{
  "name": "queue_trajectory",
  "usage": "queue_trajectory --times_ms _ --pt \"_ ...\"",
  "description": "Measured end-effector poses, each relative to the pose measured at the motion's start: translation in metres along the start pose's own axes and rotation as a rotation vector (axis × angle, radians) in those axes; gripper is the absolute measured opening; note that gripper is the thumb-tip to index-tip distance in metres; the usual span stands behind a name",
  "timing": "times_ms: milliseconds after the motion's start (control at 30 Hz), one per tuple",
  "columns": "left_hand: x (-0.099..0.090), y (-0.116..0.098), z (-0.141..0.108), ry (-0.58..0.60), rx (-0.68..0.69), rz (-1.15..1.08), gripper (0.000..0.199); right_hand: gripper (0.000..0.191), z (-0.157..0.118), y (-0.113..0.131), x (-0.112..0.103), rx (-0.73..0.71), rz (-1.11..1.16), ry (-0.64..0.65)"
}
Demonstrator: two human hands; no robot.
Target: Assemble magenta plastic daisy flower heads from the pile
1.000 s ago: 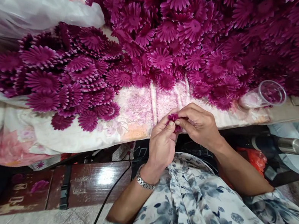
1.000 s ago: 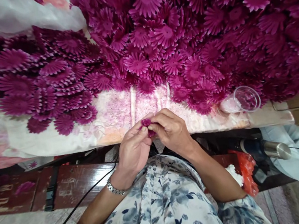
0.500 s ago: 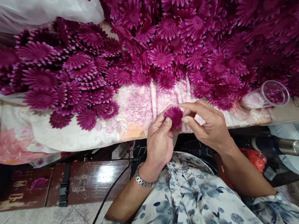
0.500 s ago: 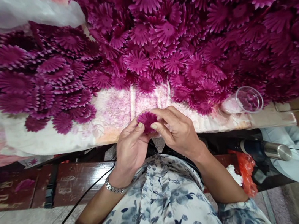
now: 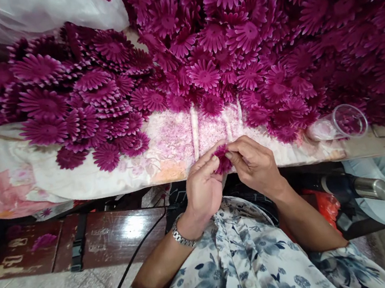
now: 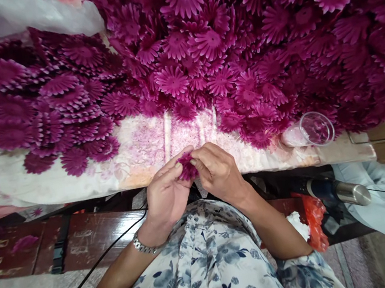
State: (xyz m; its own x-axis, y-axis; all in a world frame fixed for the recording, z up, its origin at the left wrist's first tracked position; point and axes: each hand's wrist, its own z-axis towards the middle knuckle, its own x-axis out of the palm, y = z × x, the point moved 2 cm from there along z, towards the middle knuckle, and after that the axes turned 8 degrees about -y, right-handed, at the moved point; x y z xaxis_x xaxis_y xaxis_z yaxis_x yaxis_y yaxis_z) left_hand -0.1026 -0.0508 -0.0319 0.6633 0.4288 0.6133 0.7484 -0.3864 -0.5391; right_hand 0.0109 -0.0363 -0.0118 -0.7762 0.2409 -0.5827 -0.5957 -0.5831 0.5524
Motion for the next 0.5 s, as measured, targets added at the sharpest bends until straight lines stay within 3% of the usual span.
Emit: queue_trajectory --times_ms 133,300,400,500 --pt "-0.001 -0.005 0.001 0.031 -0.006 -0.007 0.025 0.010 0.011 -0.008 -0.017 0.022 -0.093 -0.110" --pt "0.001 -0.011 0.002 0.018 -0.047 -0.065 0.024 0.013 0.037 -0.042 -0.069 -0.006 -0.577 -0.360" --pt "0.003 -0.010 0.002 0.004 -0.090 -0.129 0.021 0.027 0.042 -0.053 -0.079 0.006 -0.690 -0.317" --pt "0.006 -0.008 0.003 0.067 -0.102 -0.145 0.018 0.023 0.036 -0.051 -0.065 -0.057 -0.639 -0.248"
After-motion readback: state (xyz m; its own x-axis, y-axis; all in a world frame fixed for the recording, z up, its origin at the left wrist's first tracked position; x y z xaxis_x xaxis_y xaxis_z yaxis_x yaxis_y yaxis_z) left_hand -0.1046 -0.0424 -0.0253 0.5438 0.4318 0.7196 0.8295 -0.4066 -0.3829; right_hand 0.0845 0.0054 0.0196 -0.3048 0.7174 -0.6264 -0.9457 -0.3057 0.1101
